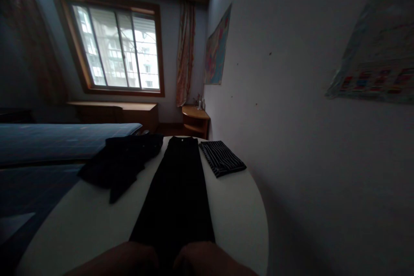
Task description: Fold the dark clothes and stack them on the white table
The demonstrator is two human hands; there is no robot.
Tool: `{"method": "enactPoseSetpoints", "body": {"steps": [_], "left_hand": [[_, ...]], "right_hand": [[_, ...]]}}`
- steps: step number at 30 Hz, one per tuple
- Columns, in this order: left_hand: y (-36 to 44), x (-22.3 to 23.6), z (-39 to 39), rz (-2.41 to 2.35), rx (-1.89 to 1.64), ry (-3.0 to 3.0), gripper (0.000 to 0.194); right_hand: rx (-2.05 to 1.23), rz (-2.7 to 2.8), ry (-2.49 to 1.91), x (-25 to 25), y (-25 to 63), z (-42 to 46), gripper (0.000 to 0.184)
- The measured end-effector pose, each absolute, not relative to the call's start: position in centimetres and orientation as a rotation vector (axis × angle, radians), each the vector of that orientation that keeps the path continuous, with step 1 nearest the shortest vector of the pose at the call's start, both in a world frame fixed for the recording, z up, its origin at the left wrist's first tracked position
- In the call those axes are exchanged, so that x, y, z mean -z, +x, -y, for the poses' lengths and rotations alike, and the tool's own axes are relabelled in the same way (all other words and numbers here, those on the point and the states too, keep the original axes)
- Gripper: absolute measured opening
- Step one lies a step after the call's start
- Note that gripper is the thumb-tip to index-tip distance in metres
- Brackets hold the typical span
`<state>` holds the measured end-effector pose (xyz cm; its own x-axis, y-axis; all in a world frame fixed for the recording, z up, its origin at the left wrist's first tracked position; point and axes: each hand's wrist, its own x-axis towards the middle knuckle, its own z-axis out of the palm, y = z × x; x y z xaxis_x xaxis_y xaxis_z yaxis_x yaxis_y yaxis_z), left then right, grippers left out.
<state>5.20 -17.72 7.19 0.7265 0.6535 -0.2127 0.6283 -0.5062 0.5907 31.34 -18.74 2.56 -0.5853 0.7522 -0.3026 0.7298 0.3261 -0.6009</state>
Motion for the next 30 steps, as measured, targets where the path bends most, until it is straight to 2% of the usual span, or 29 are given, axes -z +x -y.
{"method": "enactPoseSetpoints", "body": {"steps": [3,8,13,17,23,30], "left_hand": [[5.8,-7.1,16.7,-0.960,-0.009,2.307,0.035],[6.2,-5.9,14.4,-0.842,-0.135,2.590,0.043],[6.0,-5.1,13.2,-0.746,-0.082,2.782,0.027],[5.6,-5.4,12.6,-0.663,-0.144,2.805,0.024],[6.1,-6.9,11.8,-0.676,-0.324,2.783,0.029],[8.3,-5.3,11.0,-0.570,-0.177,2.792,0.017]], "right_hand": [[-1.042,2.672,-1.393,-2.7,31.1,18.7,0.034],[-0.644,2.632,-1.286,-5.1,31.1,17.5,0.042],[-0.441,2.766,-1.059,-5.1,31.2,14.6,0.031],[-0.479,2.741,-1.036,-4.6,30.7,13.1,0.028],[-0.588,2.227,-1.427,-4.0,29.4,8.6,0.027],[-0.701,2.059,-1.531,-2.6,27.8,1.8,0.034]]}}
